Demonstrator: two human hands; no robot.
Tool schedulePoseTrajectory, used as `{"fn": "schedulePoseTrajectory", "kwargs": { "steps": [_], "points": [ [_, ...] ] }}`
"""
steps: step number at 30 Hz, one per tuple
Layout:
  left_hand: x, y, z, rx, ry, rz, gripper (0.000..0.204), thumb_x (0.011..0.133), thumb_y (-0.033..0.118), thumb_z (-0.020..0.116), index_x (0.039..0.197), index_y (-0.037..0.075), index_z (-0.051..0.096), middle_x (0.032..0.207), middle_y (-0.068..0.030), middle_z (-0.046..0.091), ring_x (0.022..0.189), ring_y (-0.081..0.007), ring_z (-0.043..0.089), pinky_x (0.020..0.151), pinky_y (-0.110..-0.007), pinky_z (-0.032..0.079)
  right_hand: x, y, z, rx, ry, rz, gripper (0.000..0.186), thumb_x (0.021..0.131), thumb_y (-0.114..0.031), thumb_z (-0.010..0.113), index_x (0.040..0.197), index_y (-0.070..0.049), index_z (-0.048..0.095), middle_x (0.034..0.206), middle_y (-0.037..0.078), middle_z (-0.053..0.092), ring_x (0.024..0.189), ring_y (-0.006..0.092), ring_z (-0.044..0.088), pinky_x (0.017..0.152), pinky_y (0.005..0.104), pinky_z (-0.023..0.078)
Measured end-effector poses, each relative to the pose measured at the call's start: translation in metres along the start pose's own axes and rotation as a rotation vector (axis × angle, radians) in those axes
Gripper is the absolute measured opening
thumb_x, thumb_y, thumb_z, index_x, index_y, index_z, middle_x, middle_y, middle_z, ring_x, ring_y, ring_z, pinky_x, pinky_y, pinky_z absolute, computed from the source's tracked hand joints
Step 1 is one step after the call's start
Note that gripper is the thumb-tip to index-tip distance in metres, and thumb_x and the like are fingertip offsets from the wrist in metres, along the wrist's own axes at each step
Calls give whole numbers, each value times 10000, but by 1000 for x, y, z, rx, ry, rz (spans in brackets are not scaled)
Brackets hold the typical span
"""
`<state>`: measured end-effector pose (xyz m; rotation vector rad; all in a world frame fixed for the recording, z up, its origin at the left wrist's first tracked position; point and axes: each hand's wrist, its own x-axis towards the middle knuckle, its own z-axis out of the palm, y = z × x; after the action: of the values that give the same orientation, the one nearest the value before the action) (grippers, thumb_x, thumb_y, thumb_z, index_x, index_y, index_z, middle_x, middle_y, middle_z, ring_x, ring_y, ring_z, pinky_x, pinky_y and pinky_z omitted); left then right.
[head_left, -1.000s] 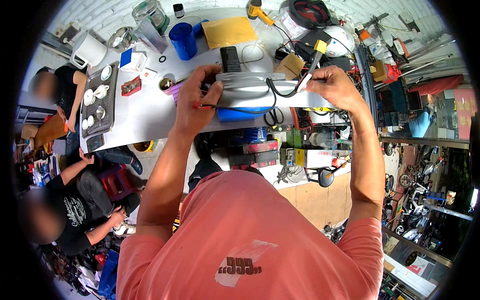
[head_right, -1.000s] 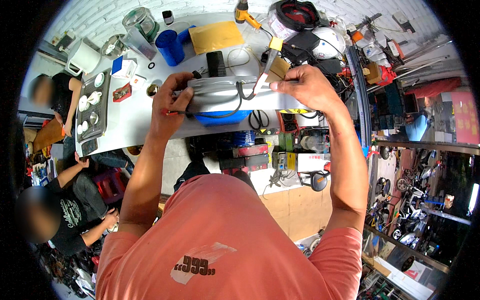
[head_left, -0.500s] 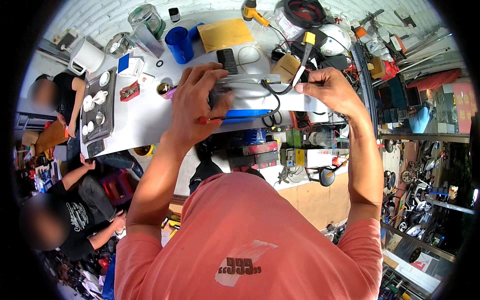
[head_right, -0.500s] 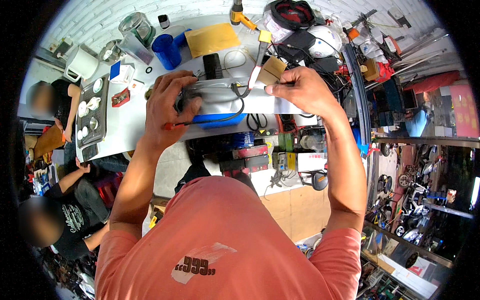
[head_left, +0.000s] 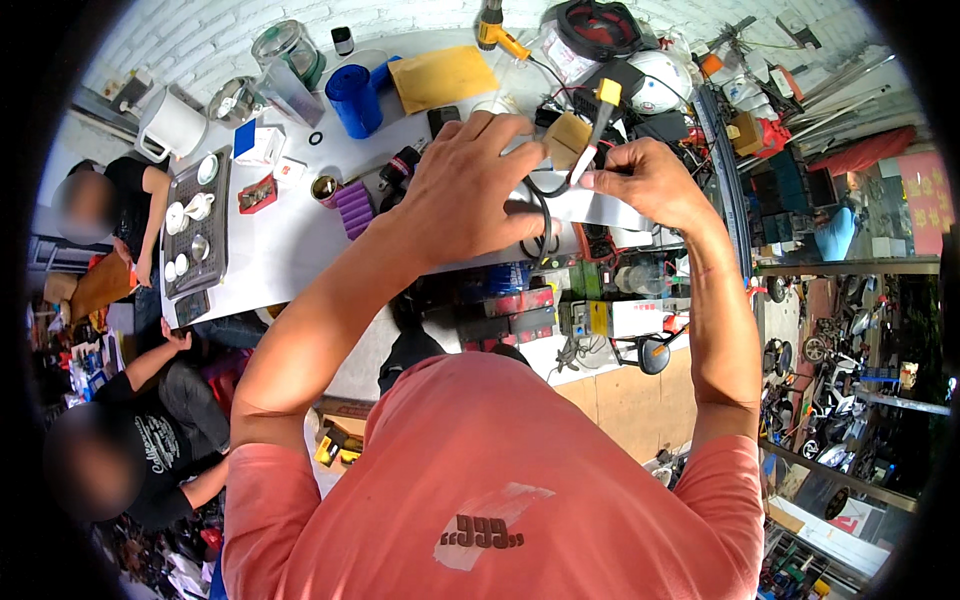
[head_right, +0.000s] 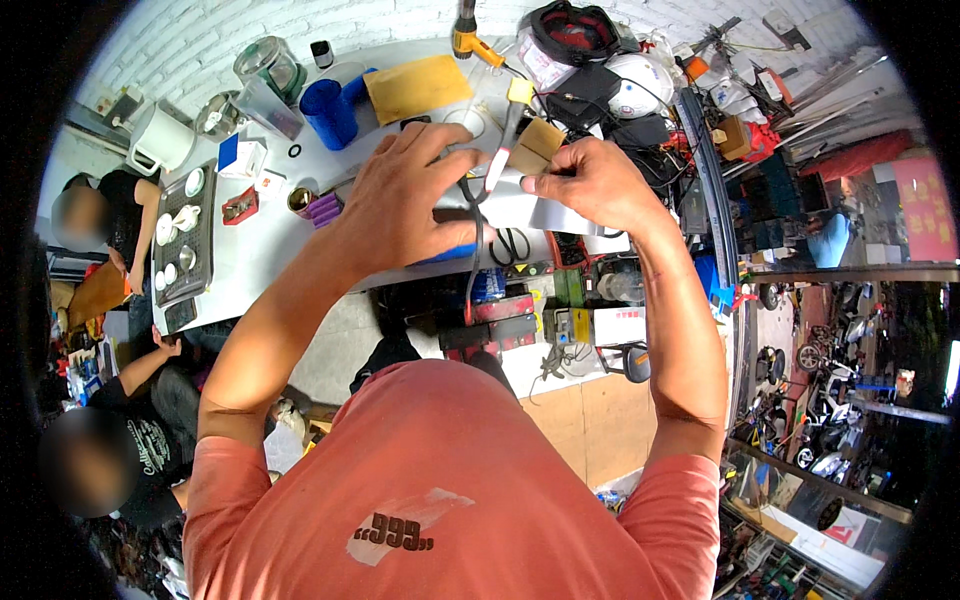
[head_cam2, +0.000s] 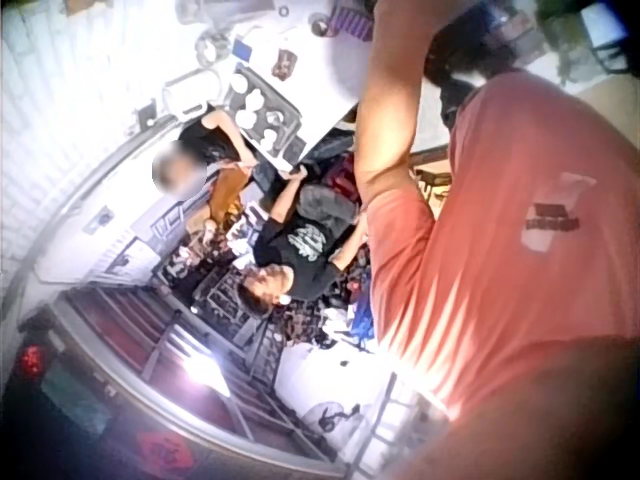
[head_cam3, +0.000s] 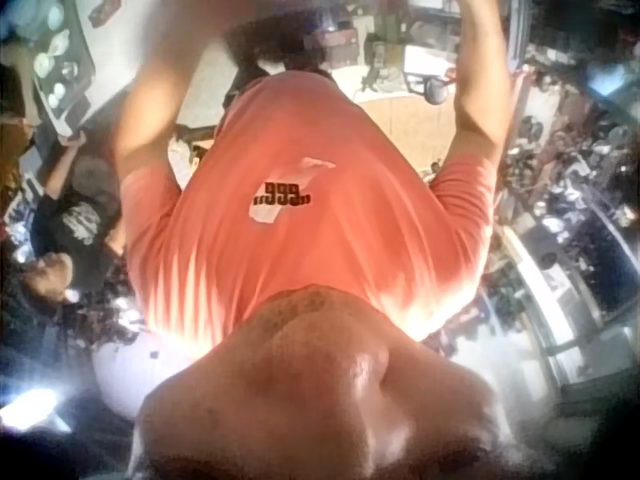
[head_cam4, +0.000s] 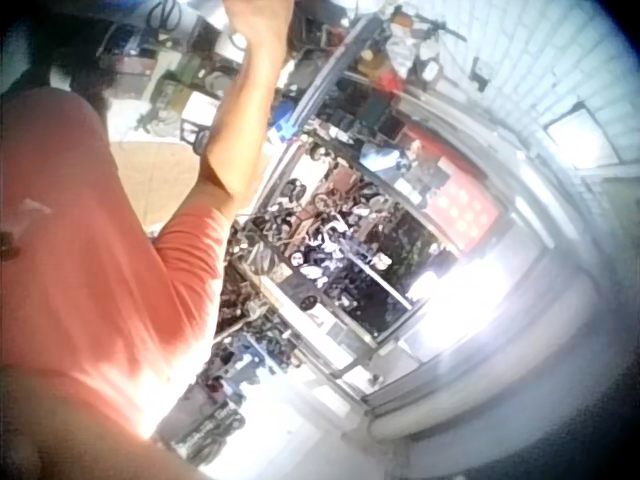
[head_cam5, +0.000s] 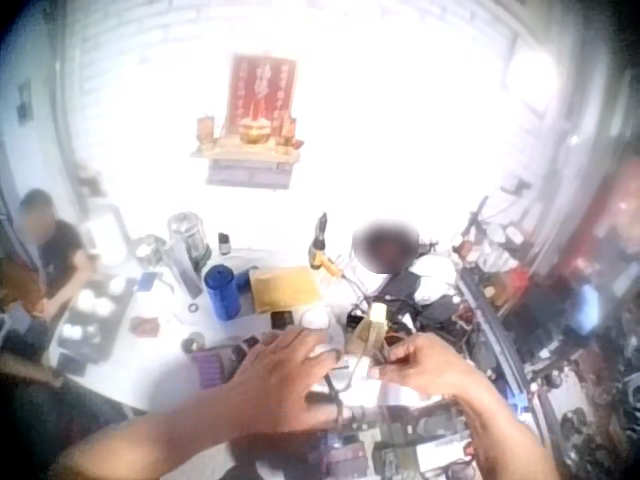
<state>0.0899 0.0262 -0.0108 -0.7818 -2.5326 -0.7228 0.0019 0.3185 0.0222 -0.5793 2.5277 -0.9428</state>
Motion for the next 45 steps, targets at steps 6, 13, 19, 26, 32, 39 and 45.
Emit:
{"fn": "schedulePoseTrajectory", "kwargs": {
  "steps": [6, 13, 19, 26, 32, 39, 45],
  "points": [
    [19, -23, 0, -225, -24, -85, 271, 1026, 333, 848, 1022, 62, 841, 936, -119, 765, 867, -317, 742, 769, -429, 561, 1, -7, -1, -130, 20, -2, 407, 1008, -304, 908, 819, 33, 779, 643, -9, 553, 656, 91, 464, 589, 374, 389],
    [38, -38, 4, -441, -156, -370, 544, 1068, 548, 759, 861, 46, 786, 719, -103, 760, 713, -308, 747, 691, -477, 550, 3, -2, 2, -181, 74, -18, 546, 964, -479, 925, 770, 7, 769, 614, -2, 549, 622, 108, 472, 572, 386, 380],
    [45, -42, 3, -393, -176, -424, 624, 1065, 606, 743, 801, 41, 763, 700, -93, 785, 692, -258, 779, 687, -461, 570, 3, -6, 11, -172, 114, 41, 659, 899, -573, 967, 648, -38, 674, 570, -25, 475, 589, 112, 423, 549, 407, 315],
    [45, -60, 17, -443, -187, -547, 660, 1049, 632, 769, 766, 36, 739, 690, -105, 768, 682, -207, 785, 676, -403, 572, -8, -37, 7, -333, 177, 63, 629, 870, -587, 949, 690, -21, 741, 614, 163, 658, 605, 364, 668, 655, 477, 518],
    [47, -58, 18, -458, -211, -605, 646, 1061, 612, 760, 782, 29, 757, 685, -95, 764, 681, -203, 782, 683, -399, 573, -23, -50, 13, -424, 289, -39, 627, 912, -512, 929, 634, -24, 649, 576, 164, 594, 583, 408, 612, 631, 501, 493],
    [44, -61, 21, -430, -194, -589, 661, 1059, 618, 743, 758, 30, 775, 687, -91, 777, 706, -214, 794, 725, -414, 586, -30, -59, 13, -439, 342, -93, 590, 918, -475, 944, 645, -32, 666, 554, 118, 548, 544, 291, 519, 573, 458, 440],
    [44, -60, 20, -428, -186, -581, 638, 1059, 606, 745, 763, 43, 789, 682, -74, 785, 697, -205, 795, 714, -395, 589, -23, -58, 9, -476, 302, -45, 564, 905, -477, 961, 675, -29, 709, 560, 103, 567, 533, 253, 519, 573, 449, 442]
  ]
}}
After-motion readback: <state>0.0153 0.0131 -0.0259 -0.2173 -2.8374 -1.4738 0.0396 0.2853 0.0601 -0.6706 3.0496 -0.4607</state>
